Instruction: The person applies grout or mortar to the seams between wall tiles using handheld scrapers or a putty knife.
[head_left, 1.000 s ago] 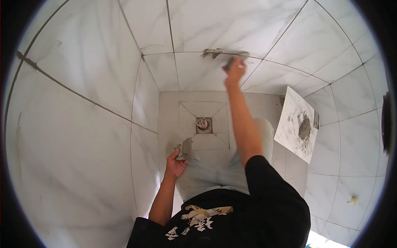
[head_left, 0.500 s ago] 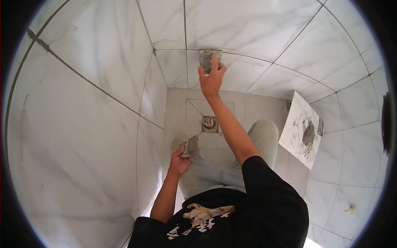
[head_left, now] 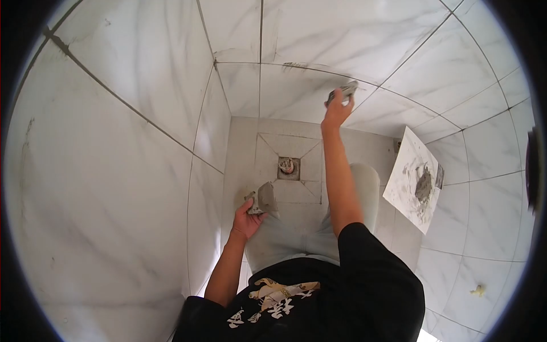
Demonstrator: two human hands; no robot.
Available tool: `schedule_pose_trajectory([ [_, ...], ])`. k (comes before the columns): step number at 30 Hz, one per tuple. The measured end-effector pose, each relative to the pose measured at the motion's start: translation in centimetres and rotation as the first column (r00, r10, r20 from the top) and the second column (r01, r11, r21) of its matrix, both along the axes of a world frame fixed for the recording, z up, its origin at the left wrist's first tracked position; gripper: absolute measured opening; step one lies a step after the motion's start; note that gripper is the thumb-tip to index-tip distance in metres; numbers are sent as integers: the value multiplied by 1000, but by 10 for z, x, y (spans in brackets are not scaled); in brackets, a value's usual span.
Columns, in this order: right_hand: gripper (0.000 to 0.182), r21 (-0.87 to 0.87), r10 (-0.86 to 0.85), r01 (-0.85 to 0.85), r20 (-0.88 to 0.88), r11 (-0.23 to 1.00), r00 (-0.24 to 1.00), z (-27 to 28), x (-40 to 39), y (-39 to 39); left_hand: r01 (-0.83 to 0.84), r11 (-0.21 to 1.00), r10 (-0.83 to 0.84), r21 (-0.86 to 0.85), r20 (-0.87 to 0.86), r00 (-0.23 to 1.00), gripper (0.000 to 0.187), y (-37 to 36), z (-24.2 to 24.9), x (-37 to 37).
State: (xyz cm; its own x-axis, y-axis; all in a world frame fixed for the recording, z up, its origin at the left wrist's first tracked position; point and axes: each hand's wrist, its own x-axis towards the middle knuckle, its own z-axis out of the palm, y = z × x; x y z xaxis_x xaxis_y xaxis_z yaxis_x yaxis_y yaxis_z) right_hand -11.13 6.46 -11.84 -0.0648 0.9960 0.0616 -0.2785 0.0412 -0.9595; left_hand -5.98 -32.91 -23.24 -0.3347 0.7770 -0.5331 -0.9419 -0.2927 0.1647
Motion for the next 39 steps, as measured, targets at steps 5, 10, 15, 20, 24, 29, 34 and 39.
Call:
schedule_pose_trajectory([
  [5,62,-40,37,-45,-181,998,983,-1,-95,-24,-10,1000,9,-13,-61,998,38,7,14,-2],
  [10,54,-22,598,-598,74,801,798,-10,-152,-130,16,998,-21,-61,-81,997,39,11,24,1],
  [15,54,-155,717,-881,-527,447,457,58,-51,-109,-21,999,23,-34,38,999,37,11,11,-1],
  [20,63,54,681,-961,-716,272,152,81,-1,-77,2,998,-5,-68,-43,999,31,14,26,0],
  [24,60,110,755,-952,-638,285,152,147,43,-80,-112,990,92,-84,-217,972,32,31,55,-8],
  [29,59,132,923,-931,142,339,356,196,132,-93,-188,964,92,-187,-429,898,31,44,161,-22],
  [34,65,125,421,-992,901,-29,102,225,177,-105,-157,981,60,-118,-580,812,33,53,207,-15],
  [39,63,165,371,-978,922,-127,108,221,185,-111,-95,984,-23,-153,-629,777,36,60,223,9],
])
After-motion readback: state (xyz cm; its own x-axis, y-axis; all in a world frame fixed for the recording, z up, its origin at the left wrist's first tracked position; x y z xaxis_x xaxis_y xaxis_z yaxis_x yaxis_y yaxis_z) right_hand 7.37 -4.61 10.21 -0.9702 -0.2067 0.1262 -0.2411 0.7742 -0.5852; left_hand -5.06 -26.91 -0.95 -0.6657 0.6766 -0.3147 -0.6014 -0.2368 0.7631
